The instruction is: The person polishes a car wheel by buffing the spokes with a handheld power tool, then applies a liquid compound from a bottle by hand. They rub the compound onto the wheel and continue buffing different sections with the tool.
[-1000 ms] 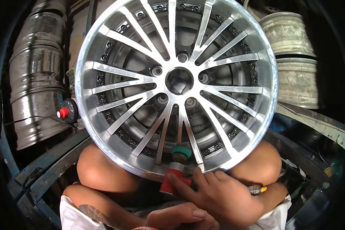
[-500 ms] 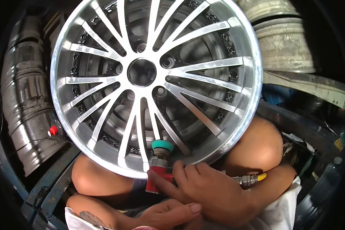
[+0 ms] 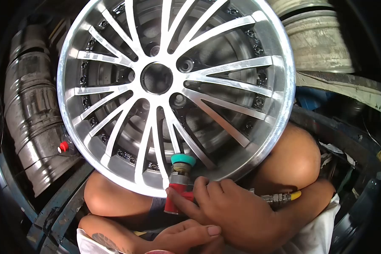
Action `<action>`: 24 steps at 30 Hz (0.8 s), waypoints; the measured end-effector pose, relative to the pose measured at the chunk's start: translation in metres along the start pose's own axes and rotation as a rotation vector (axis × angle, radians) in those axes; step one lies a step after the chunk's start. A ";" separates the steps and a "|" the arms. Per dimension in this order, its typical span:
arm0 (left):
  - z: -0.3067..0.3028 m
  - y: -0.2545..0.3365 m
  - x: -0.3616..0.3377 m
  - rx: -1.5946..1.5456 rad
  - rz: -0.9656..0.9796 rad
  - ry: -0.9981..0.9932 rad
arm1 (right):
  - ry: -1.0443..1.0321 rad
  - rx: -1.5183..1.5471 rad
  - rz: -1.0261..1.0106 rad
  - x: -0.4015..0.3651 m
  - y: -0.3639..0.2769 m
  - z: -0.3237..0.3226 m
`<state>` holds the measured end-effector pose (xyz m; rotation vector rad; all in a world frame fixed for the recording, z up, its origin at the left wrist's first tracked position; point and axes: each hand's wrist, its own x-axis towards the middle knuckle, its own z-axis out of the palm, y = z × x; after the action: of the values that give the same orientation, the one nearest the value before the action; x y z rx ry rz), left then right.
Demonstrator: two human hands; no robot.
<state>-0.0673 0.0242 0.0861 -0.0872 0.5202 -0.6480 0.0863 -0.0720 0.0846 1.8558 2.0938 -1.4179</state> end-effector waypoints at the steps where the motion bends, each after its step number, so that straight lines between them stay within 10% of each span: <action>1: 0.001 0.000 0.000 -0.005 0.010 -0.002 | -0.004 0.000 0.004 0.000 -0.001 -0.001; 24: 0.002 -0.005 0.004 -0.012 0.022 -0.109 | 0.186 -0.042 -0.047 0.000 0.000 0.012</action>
<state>-0.0666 0.0174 0.0872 -0.1275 0.4196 -0.6149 0.0797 -0.0788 0.0778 2.0071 2.2437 -1.2432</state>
